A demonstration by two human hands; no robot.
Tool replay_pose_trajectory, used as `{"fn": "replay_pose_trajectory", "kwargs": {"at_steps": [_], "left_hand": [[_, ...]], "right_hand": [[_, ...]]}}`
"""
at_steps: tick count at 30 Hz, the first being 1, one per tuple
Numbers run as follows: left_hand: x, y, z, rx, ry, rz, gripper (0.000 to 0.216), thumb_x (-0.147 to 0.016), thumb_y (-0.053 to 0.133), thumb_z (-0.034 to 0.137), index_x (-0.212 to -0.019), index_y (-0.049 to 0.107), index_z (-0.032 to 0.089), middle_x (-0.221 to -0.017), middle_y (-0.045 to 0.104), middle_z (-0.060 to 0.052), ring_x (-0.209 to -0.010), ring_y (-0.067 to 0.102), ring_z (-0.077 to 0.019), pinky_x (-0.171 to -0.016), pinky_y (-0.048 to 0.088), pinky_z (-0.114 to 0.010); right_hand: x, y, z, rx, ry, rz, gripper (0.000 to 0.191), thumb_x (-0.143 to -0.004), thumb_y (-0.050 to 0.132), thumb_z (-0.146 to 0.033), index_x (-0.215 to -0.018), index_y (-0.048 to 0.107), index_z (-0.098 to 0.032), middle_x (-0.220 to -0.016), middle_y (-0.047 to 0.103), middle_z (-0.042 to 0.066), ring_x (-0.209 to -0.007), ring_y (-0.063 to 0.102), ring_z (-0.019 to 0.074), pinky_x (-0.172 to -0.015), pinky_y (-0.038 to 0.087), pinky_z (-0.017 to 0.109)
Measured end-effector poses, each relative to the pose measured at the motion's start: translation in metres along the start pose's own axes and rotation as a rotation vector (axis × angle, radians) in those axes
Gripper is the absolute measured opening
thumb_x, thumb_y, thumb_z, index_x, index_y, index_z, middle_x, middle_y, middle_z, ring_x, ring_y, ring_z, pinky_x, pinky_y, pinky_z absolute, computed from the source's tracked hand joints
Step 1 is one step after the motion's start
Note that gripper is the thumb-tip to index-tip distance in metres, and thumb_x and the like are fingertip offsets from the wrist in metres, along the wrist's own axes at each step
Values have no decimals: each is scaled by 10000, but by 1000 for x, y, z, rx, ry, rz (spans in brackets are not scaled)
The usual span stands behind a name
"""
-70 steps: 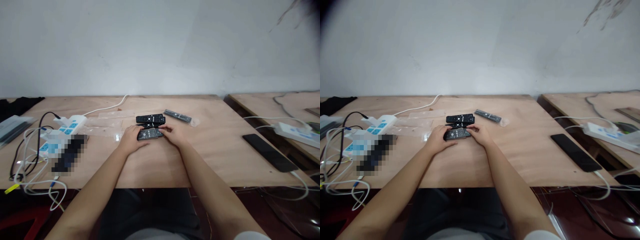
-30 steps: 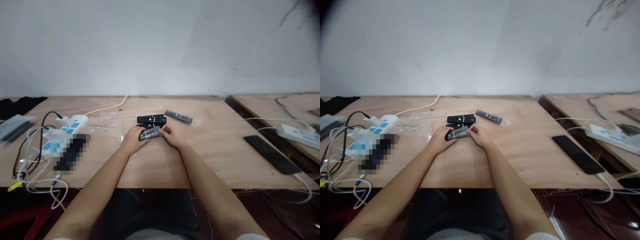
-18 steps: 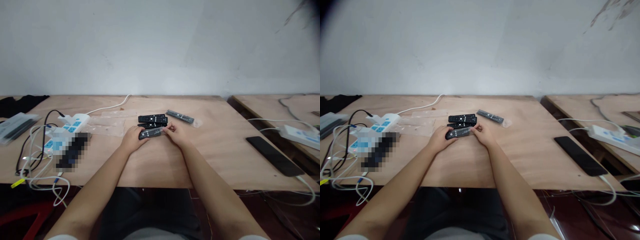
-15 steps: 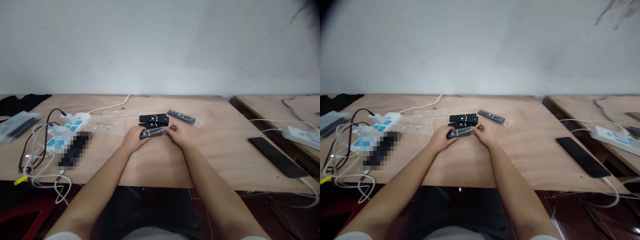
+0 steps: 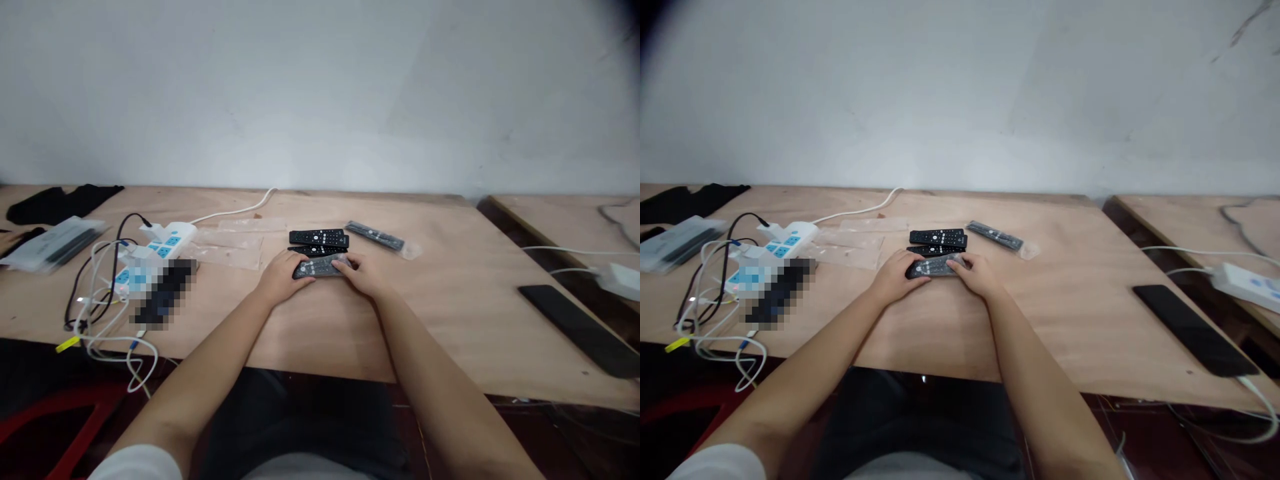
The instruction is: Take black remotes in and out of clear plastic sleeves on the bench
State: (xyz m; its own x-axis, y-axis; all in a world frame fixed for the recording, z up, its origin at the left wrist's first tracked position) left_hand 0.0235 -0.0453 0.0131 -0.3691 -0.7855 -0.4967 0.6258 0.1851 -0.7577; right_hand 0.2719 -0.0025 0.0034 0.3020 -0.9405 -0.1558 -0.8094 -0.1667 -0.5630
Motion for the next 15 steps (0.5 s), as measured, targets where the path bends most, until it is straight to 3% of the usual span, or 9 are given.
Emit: {"fn": "replay_pose_trajectory", "kwargs": {"at_steps": [9,15], "left_hand": [[-1,2,-3,-26,-25,-31,491,-803,811,443,-1186,610,212,-1147,690,-90,-1072,625,-280,-969,511,-454],[0,1,-5,-53,-43,-31,473,-809,801,449,-1178,618,217,-1138,696,-94,-1074,633,-287,-966,509,-460]], "right_hand": [[3,0,-5,-302,134,-9,477,-760,712,-663,-828,733,-191,-702,677,36,-658,594,191,-661,495,336],[0,3,1,-541,171,59,453,-712,772,-652,-805,628,-232,-840,693,37,-798,661,215,-731,608,382]]}}
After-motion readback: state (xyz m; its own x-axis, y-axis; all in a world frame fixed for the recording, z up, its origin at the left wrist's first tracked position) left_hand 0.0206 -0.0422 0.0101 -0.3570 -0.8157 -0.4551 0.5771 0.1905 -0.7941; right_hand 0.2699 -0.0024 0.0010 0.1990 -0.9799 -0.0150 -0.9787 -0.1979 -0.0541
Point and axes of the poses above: each hand's wrist, its own x-axis away from the middle knuckle, its own y-axis out of the palm, z = x × y, the point moved 1 cm from there along -x, towards the middle knuckle
